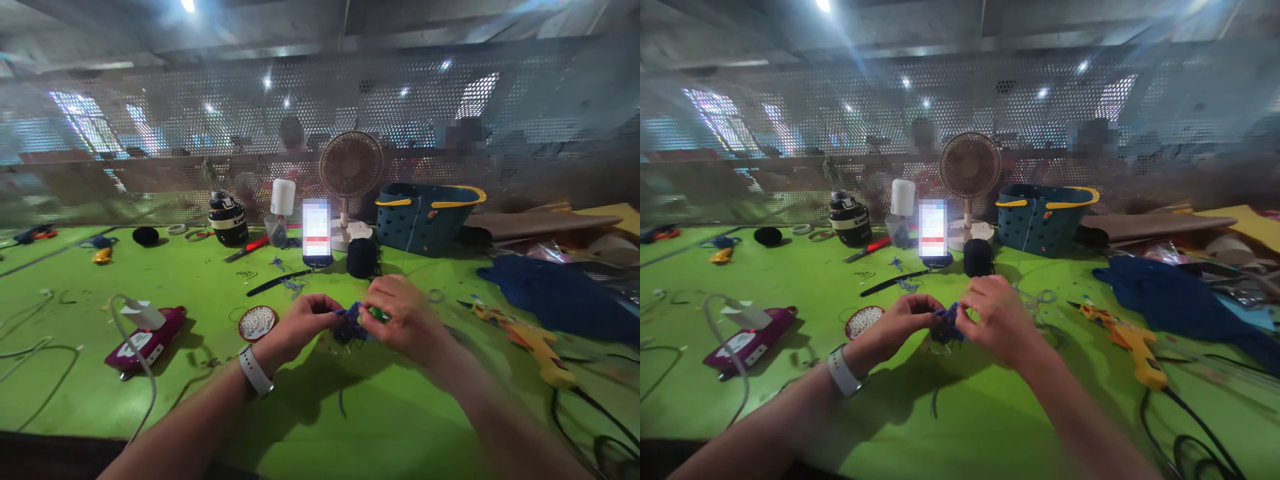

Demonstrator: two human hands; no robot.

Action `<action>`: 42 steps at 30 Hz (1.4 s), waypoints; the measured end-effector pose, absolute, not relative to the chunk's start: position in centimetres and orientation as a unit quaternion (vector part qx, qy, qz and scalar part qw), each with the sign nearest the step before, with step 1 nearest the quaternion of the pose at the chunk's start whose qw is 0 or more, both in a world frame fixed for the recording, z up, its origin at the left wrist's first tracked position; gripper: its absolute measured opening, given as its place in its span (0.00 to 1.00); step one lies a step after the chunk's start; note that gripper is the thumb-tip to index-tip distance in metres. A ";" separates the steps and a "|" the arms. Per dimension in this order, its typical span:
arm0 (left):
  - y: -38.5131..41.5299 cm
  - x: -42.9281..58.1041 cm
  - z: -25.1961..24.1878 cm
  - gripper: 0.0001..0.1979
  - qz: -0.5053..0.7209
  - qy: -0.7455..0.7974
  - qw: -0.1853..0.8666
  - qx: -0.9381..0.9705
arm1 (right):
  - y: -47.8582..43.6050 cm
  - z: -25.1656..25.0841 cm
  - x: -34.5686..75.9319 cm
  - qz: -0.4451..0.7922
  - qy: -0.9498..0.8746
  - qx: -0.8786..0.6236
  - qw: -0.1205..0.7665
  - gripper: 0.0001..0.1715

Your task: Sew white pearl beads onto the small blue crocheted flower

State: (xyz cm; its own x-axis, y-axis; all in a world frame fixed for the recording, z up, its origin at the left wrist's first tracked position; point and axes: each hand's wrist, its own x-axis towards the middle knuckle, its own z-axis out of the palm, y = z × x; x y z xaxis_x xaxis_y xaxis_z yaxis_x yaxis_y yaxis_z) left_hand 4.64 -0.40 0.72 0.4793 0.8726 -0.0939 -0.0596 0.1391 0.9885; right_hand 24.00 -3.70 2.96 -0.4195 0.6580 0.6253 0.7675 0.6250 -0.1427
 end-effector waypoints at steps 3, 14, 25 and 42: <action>-0.3 4.6 0.6 0.06 0.363 0.363 0.663 0.545 | -3.8 3.1 24.0 -0.071 -0.829 -0.435 0.345 0.10; 0.1 4.4 1.0 0.10 0.435 0.334 0.704 0.450 | -4.2 4.2 25.2 0.227 -0.601 -0.462 0.611 0.14; -0.1 4.4 0.8 0.13 0.487 0.290 0.684 0.459 | -4.4 2.6 23.9 0.326 -0.656 -0.432 0.526 0.17; 0.0 4.3 1.1 0.13 0.477 0.293 0.662 0.498 | -4.3 2.4 23.8 -0.001 -0.773 -0.407 0.487 0.08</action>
State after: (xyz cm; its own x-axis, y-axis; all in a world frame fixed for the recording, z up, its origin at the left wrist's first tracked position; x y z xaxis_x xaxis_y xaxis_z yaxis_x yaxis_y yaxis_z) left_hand 4.32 0.01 1.10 0.3728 0.9237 0.0883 -0.3405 0.0477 0.9390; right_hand 23.82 -4.35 2.35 -0.1943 0.6284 0.7533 0.6311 0.6679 -0.3944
